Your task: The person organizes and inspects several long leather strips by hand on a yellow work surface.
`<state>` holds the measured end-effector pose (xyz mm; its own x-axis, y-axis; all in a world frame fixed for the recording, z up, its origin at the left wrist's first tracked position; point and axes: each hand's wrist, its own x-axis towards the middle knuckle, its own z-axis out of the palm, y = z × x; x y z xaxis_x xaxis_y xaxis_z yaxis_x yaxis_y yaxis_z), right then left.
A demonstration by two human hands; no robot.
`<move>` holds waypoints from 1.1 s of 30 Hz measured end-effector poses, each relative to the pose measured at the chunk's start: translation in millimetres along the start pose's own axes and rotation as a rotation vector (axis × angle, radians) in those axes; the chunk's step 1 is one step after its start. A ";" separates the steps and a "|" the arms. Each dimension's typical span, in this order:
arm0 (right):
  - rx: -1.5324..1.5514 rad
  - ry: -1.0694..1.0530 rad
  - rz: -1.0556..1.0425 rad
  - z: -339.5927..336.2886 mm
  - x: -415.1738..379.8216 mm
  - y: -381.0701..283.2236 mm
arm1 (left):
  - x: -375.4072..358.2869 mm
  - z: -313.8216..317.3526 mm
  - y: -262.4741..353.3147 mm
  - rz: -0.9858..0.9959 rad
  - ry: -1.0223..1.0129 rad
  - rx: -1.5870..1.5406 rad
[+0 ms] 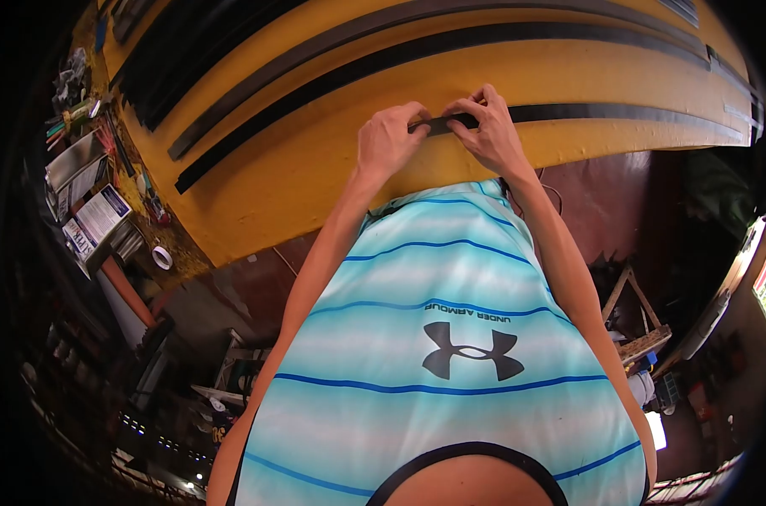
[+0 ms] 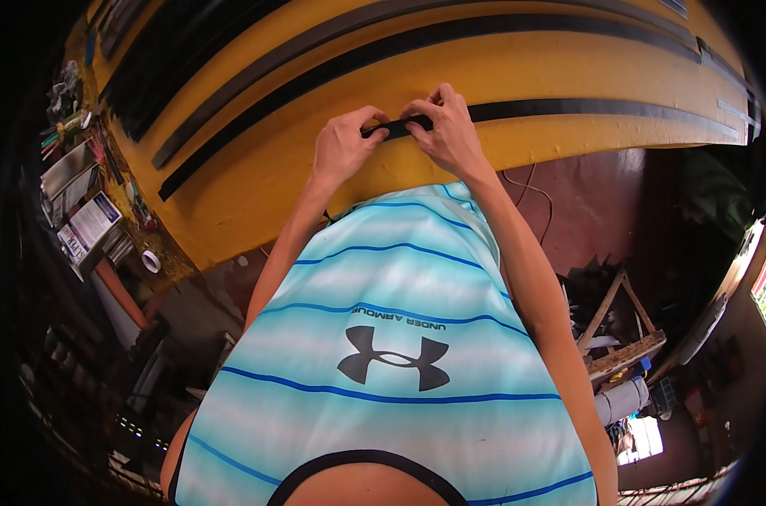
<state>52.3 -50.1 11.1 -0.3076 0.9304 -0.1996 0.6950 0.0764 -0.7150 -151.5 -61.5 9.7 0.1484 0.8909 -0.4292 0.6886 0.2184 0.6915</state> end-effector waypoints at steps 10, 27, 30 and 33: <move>-0.048 0.037 0.030 2.8 -0.8 -7.5 | -0.7 -2.2 1.7 -0.010 -0.003 -0.024; -0.099 0.120 -0.088 16.3 0.2 -3.3 | 6.3 -4.2 4.3 -0.038 -0.025 0.081; -0.072 0.104 -0.107 16.0 1.4 -1.8 | 7.5 -2.4 3.1 -0.032 -0.020 0.082; -0.041 0.077 -0.068 14.7 3.1 -2.2 | 8.4 -3.2 4.5 -0.031 -0.015 0.115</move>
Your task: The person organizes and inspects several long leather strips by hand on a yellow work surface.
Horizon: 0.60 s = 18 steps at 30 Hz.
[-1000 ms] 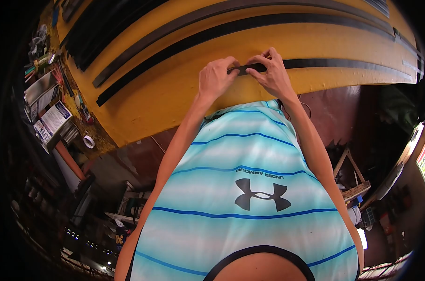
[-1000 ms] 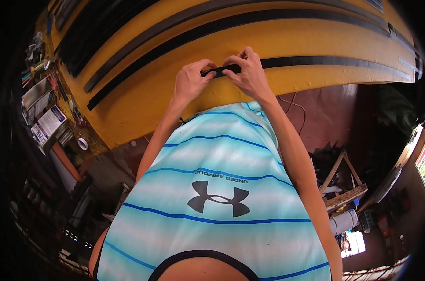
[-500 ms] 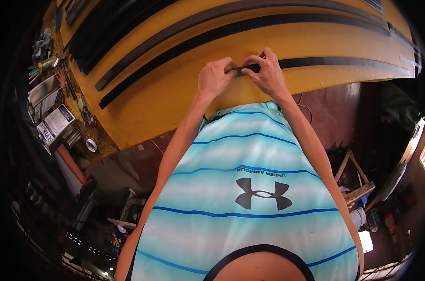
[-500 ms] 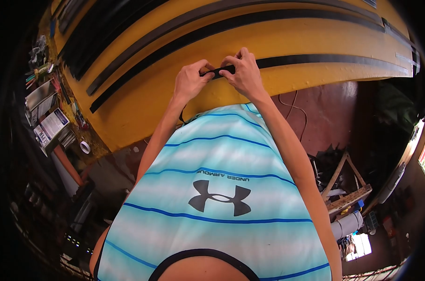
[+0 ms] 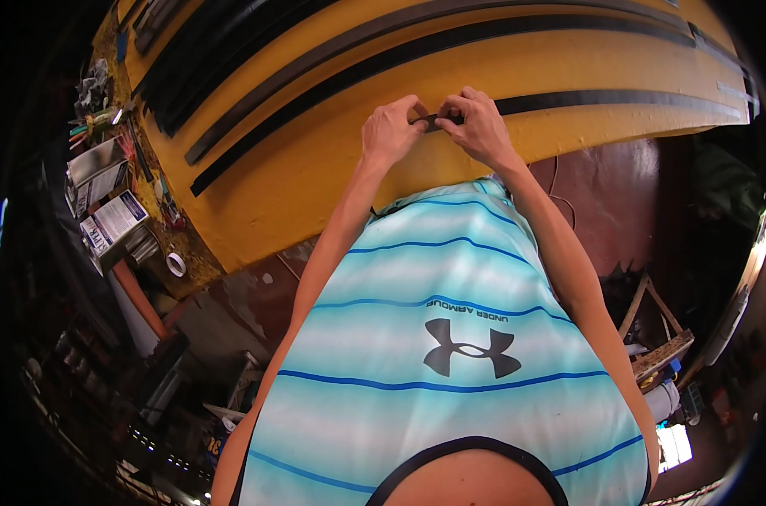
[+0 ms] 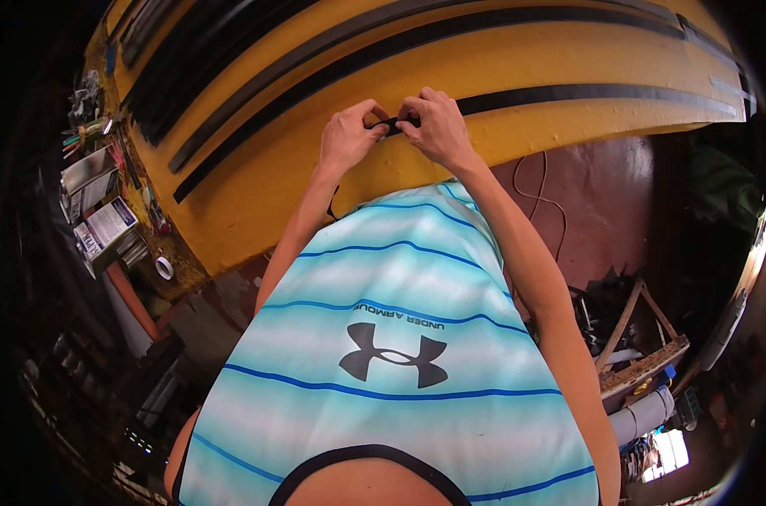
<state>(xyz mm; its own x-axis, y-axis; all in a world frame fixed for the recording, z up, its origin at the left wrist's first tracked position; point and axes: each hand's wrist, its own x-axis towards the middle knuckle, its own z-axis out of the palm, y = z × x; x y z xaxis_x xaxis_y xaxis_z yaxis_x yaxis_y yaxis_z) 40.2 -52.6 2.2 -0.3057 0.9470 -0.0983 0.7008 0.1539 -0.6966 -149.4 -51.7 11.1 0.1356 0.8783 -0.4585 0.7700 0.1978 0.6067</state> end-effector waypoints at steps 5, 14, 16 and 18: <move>0.019 0.040 -0.023 3.4 -1.0 4.1 | 3.2 1.6 -1.1 -0.037 -0.006 -0.017; 0.029 0.035 0.010 4.7 2.4 1.1 | 3.7 0.8 -4.3 -0.049 -0.009 -0.045; 0.022 0.042 0.008 6.8 2.5 1.4 | 3.2 0.7 -5.1 -0.049 -0.009 -0.050; 0.015 0.050 0.007 7.3 3.0 1.5 | 3.0 1.4 -5.7 -0.050 -0.011 -0.055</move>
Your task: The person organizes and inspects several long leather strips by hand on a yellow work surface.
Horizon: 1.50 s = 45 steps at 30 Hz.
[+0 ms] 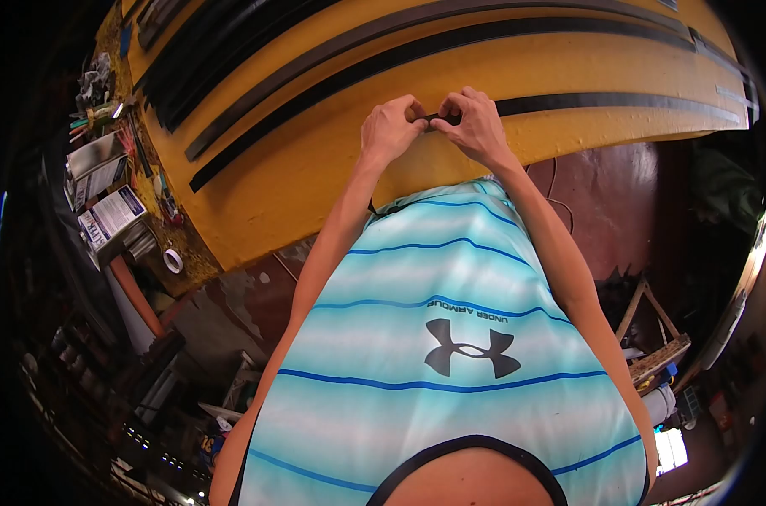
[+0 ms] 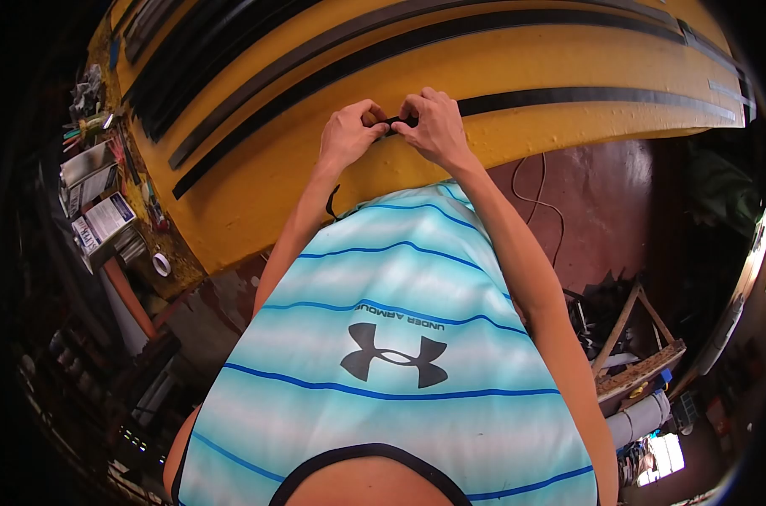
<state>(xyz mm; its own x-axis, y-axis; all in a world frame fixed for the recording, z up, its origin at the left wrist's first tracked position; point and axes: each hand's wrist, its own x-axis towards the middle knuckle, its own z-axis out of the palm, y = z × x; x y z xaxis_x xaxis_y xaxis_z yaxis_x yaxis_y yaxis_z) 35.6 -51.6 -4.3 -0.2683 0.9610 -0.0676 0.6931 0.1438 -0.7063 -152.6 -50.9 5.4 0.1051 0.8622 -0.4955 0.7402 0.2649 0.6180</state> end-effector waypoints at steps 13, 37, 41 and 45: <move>-0.107 0.001 0.031 2.4 -1.1 -4.9 | -5.6 3.5 1.6 0.006 0.045 -0.027; -0.531 -0.031 -0.220 -25.4 -52.1 57.7 | -2.2 3.9 -5.5 -0.073 0.035 -0.094; -0.504 0.041 -0.108 -41.6 -56.3 88.6 | -0.3 3.9 -6.6 -0.047 0.042 -0.078; -0.673 0.187 -0.082 -46.1 -47.4 86.9 | 2.6 2.8 -7.7 -0.031 0.027 -0.061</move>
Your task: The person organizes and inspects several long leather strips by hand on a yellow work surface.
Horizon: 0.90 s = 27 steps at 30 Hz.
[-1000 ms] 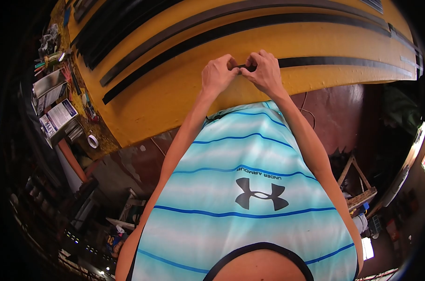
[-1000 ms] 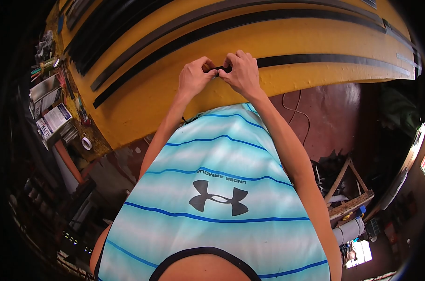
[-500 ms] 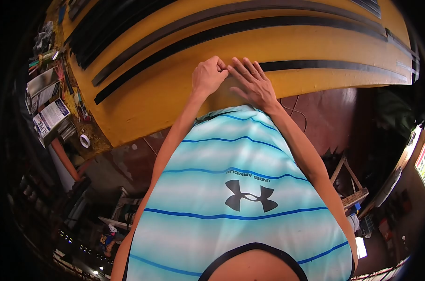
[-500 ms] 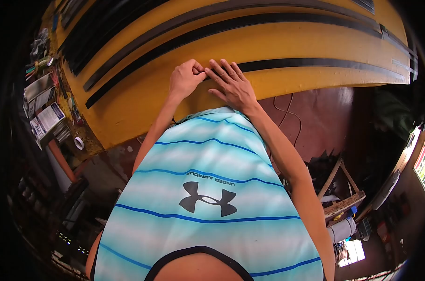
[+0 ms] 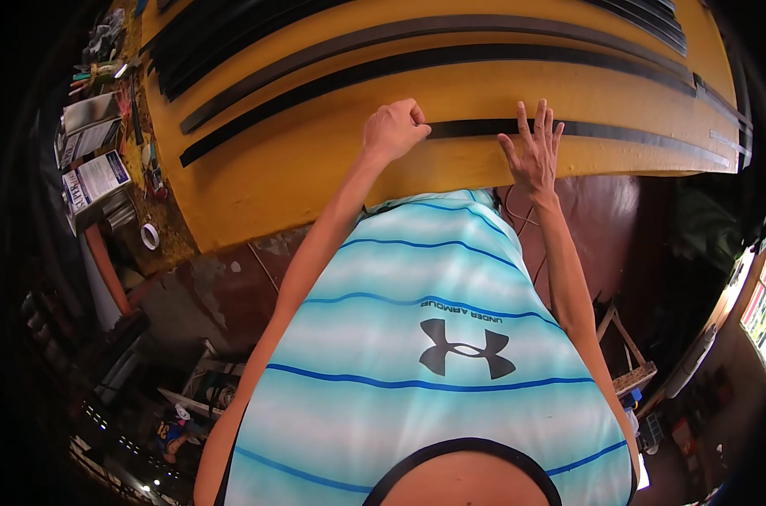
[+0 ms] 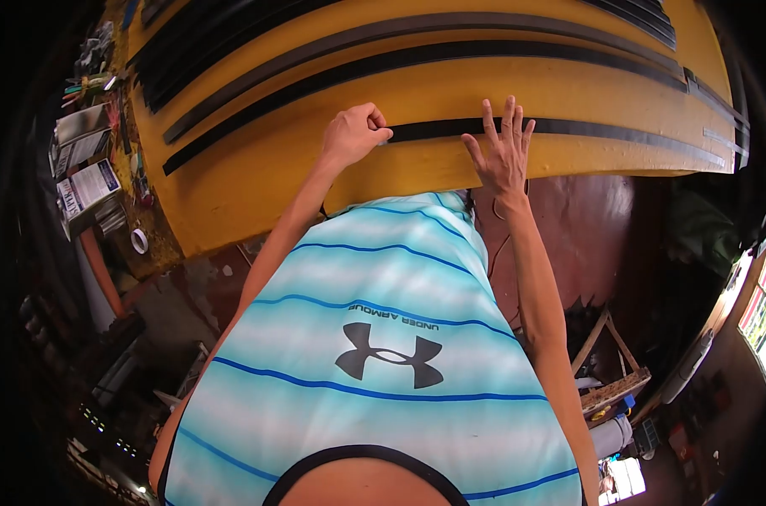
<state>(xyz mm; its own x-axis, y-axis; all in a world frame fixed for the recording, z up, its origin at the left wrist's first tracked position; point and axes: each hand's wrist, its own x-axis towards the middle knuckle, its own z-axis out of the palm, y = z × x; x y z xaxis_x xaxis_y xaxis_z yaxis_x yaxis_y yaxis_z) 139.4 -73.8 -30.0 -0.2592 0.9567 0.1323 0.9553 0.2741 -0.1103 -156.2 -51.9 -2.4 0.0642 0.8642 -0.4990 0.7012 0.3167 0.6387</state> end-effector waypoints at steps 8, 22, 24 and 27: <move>0.313 -0.188 -0.497 -28.5 52.6 -69.6 | 2.6 -7.0 2.3 0.053 -0.022 -0.075; 0.364 -0.220 -0.536 -28.2 62.6 -40.0 | 1.4 -20.6 -5.0 0.113 -0.142 -0.121; 0.357 -0.227 -0.520 -30.1 60.1 -40.2 | -1.3 -24.3 -3.2 0.137 -0.192 -0.142; 0.340 -0.227 -0.506 -29.7 58.8 -45.8 | -9.9 -30.4 5.6 0.193 -0.212 -0.021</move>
<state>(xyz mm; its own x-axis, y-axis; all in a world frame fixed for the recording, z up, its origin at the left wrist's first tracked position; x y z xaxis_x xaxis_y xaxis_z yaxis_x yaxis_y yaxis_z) 84.6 -33.0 12.1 -0.7243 0.6882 0.0425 0.6191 0.6763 -0.3991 -174.4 -46.8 23.9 0.3439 0.8090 -0.4767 0.6467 0.1640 0.7449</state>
